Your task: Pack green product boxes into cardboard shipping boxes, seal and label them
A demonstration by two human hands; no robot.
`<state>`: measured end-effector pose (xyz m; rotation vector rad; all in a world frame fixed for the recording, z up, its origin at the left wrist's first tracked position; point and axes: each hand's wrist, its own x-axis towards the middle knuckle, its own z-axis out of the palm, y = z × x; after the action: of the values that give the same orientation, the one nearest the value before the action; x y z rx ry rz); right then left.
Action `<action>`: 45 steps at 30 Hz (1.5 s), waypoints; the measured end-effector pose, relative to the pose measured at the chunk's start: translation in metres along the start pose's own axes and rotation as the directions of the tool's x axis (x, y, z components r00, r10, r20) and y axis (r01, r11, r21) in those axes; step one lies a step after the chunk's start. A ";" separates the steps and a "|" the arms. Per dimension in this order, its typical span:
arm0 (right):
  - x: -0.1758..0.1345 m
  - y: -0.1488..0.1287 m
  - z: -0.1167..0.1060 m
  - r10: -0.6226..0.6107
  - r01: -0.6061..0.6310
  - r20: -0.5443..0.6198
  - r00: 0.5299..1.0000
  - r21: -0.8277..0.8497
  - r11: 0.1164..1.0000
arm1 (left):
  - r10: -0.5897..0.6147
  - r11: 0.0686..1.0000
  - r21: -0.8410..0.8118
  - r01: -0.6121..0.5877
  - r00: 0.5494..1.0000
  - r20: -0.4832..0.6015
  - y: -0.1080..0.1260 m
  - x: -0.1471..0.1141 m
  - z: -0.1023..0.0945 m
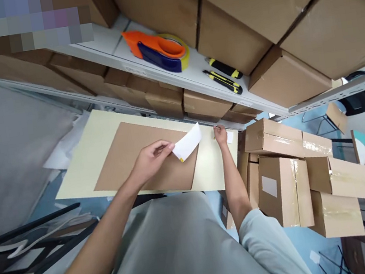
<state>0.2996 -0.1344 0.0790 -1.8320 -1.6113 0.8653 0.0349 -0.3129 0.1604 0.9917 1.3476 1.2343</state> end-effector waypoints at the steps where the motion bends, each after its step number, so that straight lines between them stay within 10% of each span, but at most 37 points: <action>1: -0.017 -0.009 -0.001 -0.008 0.008 0.012 1.000 0.032 0.999 | -0.011 1.000 -0.004 0.011 1.000 0.015 0.002 -0.009 -0.013; 7: -0.144 -0.054 0.003 -0.100 -0.057 0.356 0.929 0.406 0.912 | -0.033 0.999 -0.007 0.034 0.990 0.137 0.005 -0.038 -0.075; 12: -0.205 -0.090 0.016 -0.115 0.043 0.215 0.970 0.313 0.949 | -0.015 1.000 0.022 0.009 0.951 0.309 0.003 -0.037 -0.117; 19: -0.245 -0.122 0.034 -0.050 -0.018 0.204 0.978 0.315 0.949 | 0.045 0.999 -0.011 -0.045 0.891 0.452 0.001 -0.032 -0.163; 33: -0.332 -0.154 0.061 0.050 -0.044 -0.007 0.999 0.349 0.936 | 0.046 0.997 -0.078 -0.020 0.936 0.350 -0.040 -0.038 -0.226; 45: -0.329 -0.161 0.068 0.069 -0.063 -0.004 0.998 0.376 0.924 | -0.025 0.988 -0.143 0.061 0.971 0.238 -0.049 -0.054 -0.234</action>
<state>0.1195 -0.4400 0.1935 -1.6207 -1.2705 1.1003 -0.1848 -0.4087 0.1115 0.9648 1.0709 1.1284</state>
